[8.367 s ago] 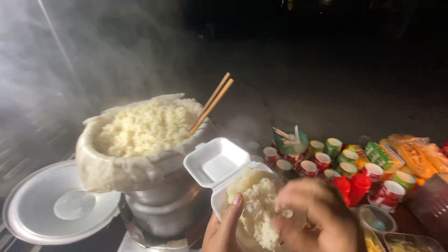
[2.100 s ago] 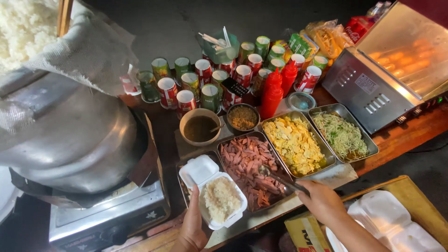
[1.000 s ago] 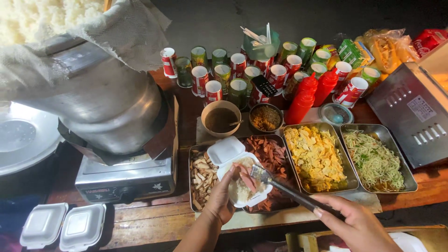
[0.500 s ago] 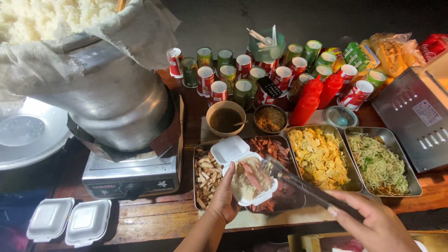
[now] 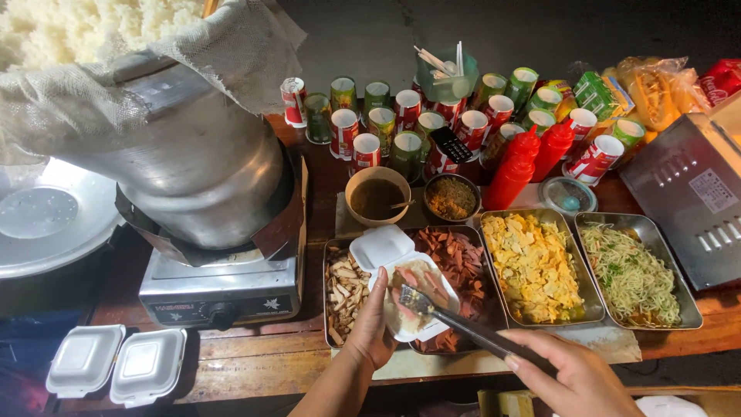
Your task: The person scoops steaming white rice from a large cloth-lined steamer into a styrofoam container using chopsticks. They then add sliced sausages, mushrooms, and scrambled eggs from metal trays using tongs, followed by a red sauce from a squeeze bottle and a spoonful of fried garlic.
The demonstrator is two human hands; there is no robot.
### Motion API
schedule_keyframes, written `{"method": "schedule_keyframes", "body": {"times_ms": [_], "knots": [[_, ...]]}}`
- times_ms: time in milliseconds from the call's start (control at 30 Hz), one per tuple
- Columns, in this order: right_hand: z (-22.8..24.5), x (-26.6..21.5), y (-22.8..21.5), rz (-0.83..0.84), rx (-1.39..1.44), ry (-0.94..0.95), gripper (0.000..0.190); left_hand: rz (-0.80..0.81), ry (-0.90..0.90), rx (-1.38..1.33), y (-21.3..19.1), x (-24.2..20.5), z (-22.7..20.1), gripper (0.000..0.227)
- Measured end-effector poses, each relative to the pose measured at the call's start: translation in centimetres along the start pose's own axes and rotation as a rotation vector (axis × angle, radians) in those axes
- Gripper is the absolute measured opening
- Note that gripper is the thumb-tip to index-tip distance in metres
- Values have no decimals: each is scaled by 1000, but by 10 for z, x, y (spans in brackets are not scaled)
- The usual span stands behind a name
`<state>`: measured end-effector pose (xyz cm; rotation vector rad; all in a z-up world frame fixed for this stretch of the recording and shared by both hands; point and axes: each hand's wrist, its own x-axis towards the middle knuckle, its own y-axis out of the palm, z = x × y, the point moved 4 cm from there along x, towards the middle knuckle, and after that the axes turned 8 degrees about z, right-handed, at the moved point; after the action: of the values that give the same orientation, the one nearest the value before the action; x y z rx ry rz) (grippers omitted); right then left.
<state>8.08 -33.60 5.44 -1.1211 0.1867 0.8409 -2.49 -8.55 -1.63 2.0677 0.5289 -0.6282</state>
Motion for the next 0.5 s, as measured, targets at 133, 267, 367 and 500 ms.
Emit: {"method": "schedule_keyframes", "body": {"times_ms": [133, 267, 367, 500], "knots": [[9, -16, -33, -35, 130, 173, 52, -55, 35, 25, -6, -22, -11, 86], [-16, 5, -28, -104, -50, 299, 41, 127, 71, -95, -39, -17, 1, 90], [-37, 23, -3, 7, -75, 351, 40, -114, -22, -159, -42, -34, 5, 83], [-81, 49, 24, -65, -236, 173, 41, -239, -17, -180, -46, -45, 8, 79]]}}
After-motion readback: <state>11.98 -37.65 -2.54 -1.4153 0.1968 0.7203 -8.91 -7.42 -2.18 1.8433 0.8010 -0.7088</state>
